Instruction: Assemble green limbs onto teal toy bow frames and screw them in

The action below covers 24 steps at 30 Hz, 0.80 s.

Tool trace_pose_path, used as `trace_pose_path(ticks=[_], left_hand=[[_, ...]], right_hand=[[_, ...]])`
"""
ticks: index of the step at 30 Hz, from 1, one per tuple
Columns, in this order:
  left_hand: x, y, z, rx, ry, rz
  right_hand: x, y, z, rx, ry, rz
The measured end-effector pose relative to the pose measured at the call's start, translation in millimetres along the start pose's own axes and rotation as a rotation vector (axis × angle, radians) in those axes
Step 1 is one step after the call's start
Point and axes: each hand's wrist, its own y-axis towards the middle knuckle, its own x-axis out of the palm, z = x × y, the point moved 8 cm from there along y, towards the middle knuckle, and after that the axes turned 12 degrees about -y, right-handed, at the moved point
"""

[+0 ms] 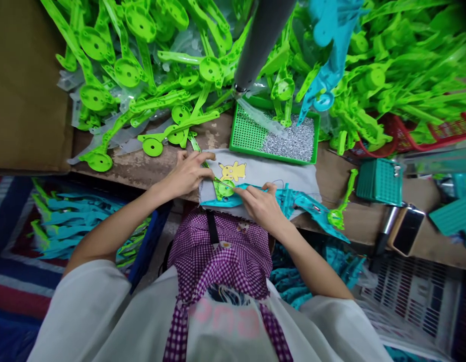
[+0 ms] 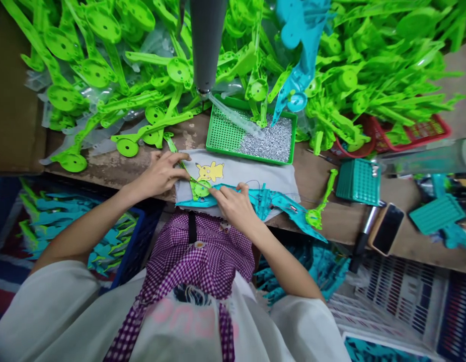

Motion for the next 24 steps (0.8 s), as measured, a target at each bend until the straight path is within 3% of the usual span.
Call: trace_pose_path(ticks=[7, 15, 19, 24], left_hand=[[-0.3, 0.1, 3.7, 0.006, 0.017, -0.011], [-7.3, 3.5, 11.5, 0.003, 0.049, -0.005], [-10.2, 3.6, 36.3, 0.023, 0.042, 0.053], [18.8, 3.2, 75.8, 0.113, 0.030, 0.002]], right_hand=[[-3.6, -8.8, 2.9, 0.011, -0.077, 0.028], [3.0, 0.0, 6.0, 0.049, -0.095, -0.035], [3.6, 2.0, 5.4, 0.059, -0.080, -0.067], [3.6, 0.6, 7.8, 0.078, -0.007, -0.060]])
